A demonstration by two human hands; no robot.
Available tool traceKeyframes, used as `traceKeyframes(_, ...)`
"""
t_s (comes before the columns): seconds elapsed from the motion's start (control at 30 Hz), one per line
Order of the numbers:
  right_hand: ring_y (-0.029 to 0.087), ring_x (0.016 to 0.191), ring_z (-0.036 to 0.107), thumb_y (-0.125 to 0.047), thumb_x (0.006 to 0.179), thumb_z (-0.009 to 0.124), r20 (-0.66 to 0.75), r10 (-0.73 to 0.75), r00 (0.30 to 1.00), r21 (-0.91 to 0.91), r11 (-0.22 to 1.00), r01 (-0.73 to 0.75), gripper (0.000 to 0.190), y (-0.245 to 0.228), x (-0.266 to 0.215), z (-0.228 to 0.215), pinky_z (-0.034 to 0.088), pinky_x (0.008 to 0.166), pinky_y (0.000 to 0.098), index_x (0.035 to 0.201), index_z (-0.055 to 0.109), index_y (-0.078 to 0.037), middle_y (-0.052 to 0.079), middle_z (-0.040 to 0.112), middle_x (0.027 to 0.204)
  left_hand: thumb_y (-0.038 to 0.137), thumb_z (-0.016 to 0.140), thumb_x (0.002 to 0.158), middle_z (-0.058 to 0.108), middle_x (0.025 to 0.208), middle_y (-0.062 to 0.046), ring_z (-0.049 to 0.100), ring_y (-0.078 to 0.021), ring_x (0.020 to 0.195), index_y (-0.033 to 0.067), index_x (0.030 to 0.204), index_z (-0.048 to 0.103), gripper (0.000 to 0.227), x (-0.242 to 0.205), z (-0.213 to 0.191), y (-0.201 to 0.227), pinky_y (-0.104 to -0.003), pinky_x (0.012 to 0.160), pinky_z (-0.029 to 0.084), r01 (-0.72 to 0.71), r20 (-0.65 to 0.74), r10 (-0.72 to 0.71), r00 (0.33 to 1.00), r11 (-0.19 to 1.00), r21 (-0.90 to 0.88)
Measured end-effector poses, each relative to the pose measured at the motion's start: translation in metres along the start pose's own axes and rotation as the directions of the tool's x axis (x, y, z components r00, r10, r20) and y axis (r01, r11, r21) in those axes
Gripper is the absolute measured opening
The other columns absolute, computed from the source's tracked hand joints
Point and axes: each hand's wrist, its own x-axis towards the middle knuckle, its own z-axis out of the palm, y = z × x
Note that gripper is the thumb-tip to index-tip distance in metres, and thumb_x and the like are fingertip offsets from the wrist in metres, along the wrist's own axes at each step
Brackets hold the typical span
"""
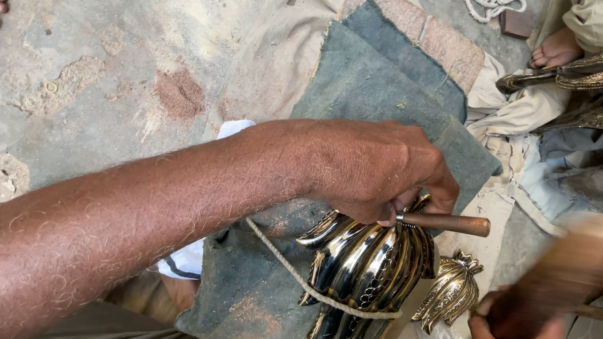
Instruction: The person uses a wooden mallet and a metal punch to hammer a decorative metal object secured on a cushion. They repeatedly strike the punch to shape or emboss the metal surface.
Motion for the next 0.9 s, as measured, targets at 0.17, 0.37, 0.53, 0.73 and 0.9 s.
traceKeyframes(0.17, 0.015, 0.1, 0.069, 0.012, 0.083, 0.072, 0.02, 0.012, 1.0, 0.447, 0.894, -0.02, 0.044, -0.006, 0.003, -0.001, 0.062, 0.094, 0.0355, 0.122, 0.056, 0.001, 0.009, 0.067, 0.096, 0.0, 0.078, 0.075, 0.077, 0.092, -0.002, 0.074, -0.014, 0.087, 0.0177, 0.115, 0.071, 0.044, 0.001, 0.001, -0.005, -0.036, 0.07, 0.062, -0.044, -0.034, 0.046, 0.998, 0.998, 0.039)
traceKeyframes(0.37, 0.023, 0.102, 0.068, 0.02, 0.077, 0.068, 0.079, 0.032, 0.996, 0.035, 0.999, -0.035, 0.05, -0.008, 0.013, -0.011, 0.059, 0.09, 0.0424, 0.123, 0.055, 0.005, 0.015, 0.067, 0.115, 0.0, 0.078, 0.077, 0.074, 0.087, -0.002, 0.074, -0.0137, 0.083, 0.0151, 0.113, 0.071, 0.04, -0.004, 0.002, -0.009, -0.035, 0.066, 0.062, -0.016, -0.045, 0.017, 0.999, 1.0, 0.026)
traceKeyframes(0.53, 0.019, 0.099, 0.069, 0.016, 0.081, 0.068, 0.119, -0.01, 0.993, 0.505, 0.862, -0.051, 0.05, -0.029, 0.023, -0.014, 0.061, 0.089, 0.0397, 0.126, 0.054, 0.0, 0.012, 0.066, 0.098, -0.001, 0.075, 0.08, 0.071, 0.084, -0.001, 0.074, -0.0127, 0.08, 0.0137, 0.12, 0.066, 0.044, -0.014, 0.007, -0.015, -0.033, 0.065, 0.062, 0.062, -0.129, -0.077, 0.989, 0.992, -0.113)
traceKeyframes(0.73, 0.014, 0.088, 0.068, 0.011, 0.076, 0.074, 0.274, -0.021, 0.961, -0.003, 1.0, 0.023, 0.044, -0.047, 0.061, -0.026, 0.059, 0.082, 0.0336, 0.117, 0.062, -0.001, 0.007, 0.069, 0.094, 0.001, 0.075, 0.082, 0.074, 0.082, -0.001, 0.077, -0.0117, 0.079, 0.0125, 0.123, 0.064, 0.044, -0.021, 0.009, -0.02, -0.032, 0.068, 0.064, 0.062, -0.168, -0.085, 0.982, 0.988, -0.139)
traceKeyframes(0.9, 0.016, 0.085, 0.069, 0.011, 0.077, 0.08, 0.354, -0.075, 0.932, -0.285, 0.941, 0.184, 0.05, -0.055, 0.091, -0.035, 0.056, 0.079, 0.0314, 0.124, 0.068, -0.002, 0.009, 0.072, 0.096, -0.003, 0.068, 0.085, 0.072, 0.082, -0.004, 0.075, -0.0157, 0.074, 0.0113, 0.124, 0.064, 0.042, -0.034, 0.021, -0.021, -0.029, 0.066, 0.063, 0.048, -0.298, -0.121, 0.947, 0.969, -0.242)
